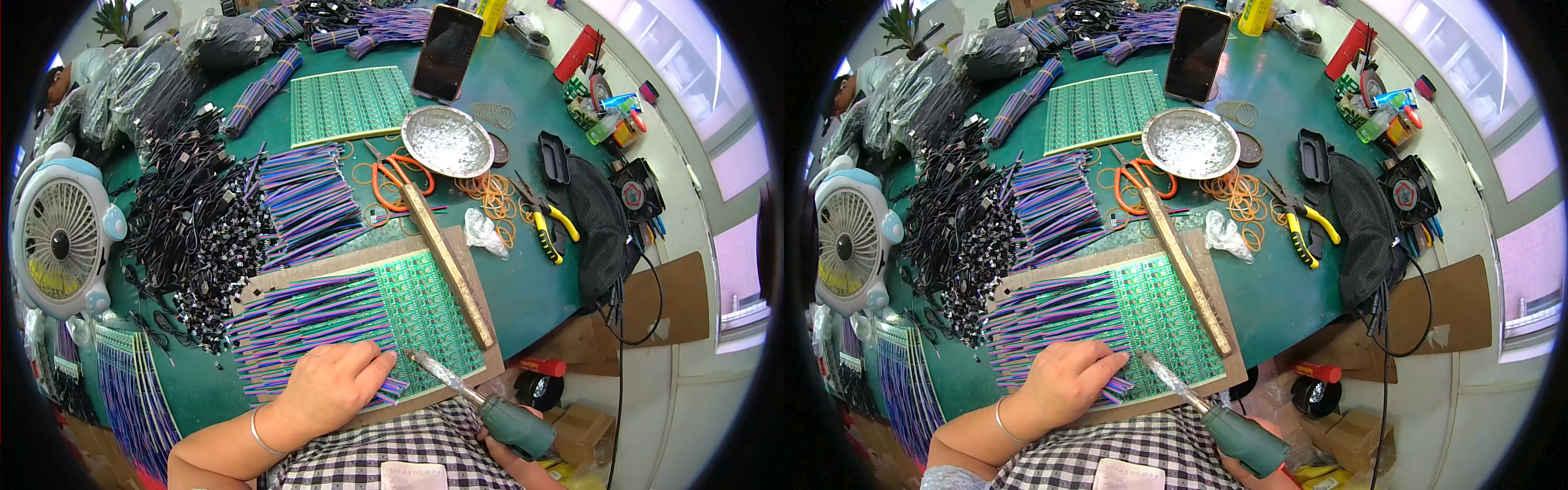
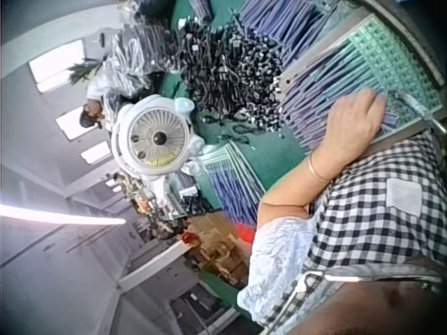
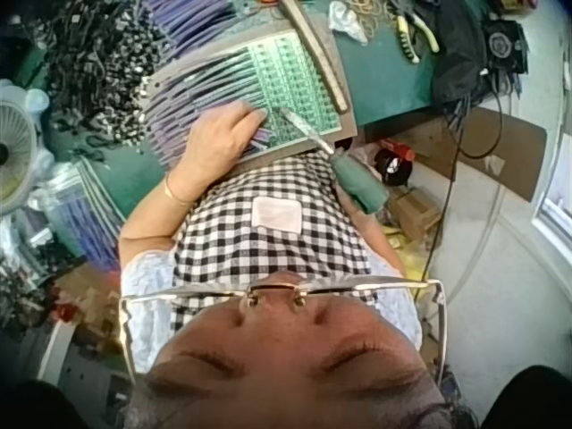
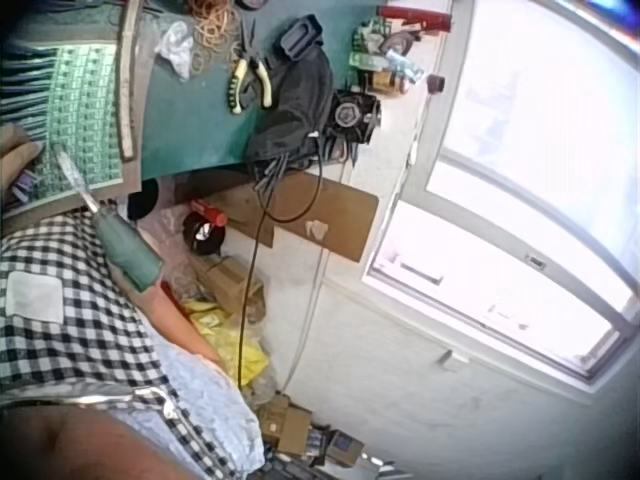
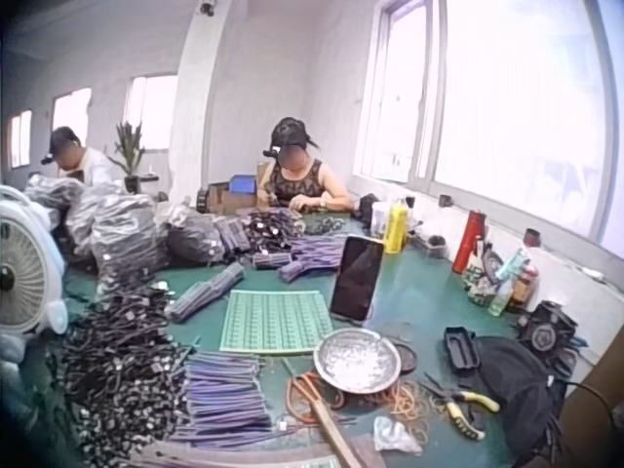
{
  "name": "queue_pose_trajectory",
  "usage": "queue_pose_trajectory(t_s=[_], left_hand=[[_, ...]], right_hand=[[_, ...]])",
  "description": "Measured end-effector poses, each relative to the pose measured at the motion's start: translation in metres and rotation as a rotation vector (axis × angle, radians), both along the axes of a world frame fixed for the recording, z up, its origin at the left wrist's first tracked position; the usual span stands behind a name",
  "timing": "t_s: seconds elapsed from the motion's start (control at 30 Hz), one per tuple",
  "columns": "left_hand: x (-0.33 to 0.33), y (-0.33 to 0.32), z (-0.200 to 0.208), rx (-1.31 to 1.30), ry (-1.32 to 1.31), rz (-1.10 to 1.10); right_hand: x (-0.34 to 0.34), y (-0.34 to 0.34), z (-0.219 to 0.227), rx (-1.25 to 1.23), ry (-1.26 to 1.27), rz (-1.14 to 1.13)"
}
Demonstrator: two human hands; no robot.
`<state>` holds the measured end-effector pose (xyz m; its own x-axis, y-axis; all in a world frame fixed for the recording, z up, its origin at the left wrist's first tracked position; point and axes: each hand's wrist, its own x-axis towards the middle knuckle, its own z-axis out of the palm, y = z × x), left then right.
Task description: The person aligns multi-colored wires onto circuit boards by hand and solders them in place using a soldering tool.
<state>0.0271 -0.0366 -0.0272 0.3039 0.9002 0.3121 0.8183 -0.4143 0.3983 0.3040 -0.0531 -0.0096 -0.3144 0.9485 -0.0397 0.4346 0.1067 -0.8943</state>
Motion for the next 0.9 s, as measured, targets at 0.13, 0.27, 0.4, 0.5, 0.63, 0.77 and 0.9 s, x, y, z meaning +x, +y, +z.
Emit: queue_pose_trajectory(t_s=[0.13, 0.27, 0.4, 0.5, 0.63, 0.77, 0.9], left_hand=[[-0.001, -0.001, 0.000, 0.008, 0.011, 0.014], [0.001, -0.001, 0.000, 0.017, 0.027, 0.024], [0.000, -0.002, -0.001, 0.014, 0.037, 0.027], [0.000, -0.001, 0.001, 0.012, 0.033, 0.025], [0.001, -0.001, 0.003, -0.016, 0.021, 0.029], [0.001, -0.001, 0.004, -0.043, 0.005, 0.035], [0.001, -0.001, 0.004, -0.048, -0.015, 0.036]], right_hand=[[0.018, 0.003, -0.023, 0.243, -0.220, 0.125], [0.016, 0.008, -0.022, 0.079, -0.133, 0.132], [0.009, 0.010, -0.013, 0.164, -0.197, 0.111], [0.014, 0.012, -0.013, 0.120, -0.245, 0.152], [0.015, 0.010, -0.020, 0.157, -0.161, 0.142], [0.004, 0.010, -0.008, -0.005, -0.028, 0.034], [0.013, 0.010, -0.016, 0.158, -0.159, 0.148]])
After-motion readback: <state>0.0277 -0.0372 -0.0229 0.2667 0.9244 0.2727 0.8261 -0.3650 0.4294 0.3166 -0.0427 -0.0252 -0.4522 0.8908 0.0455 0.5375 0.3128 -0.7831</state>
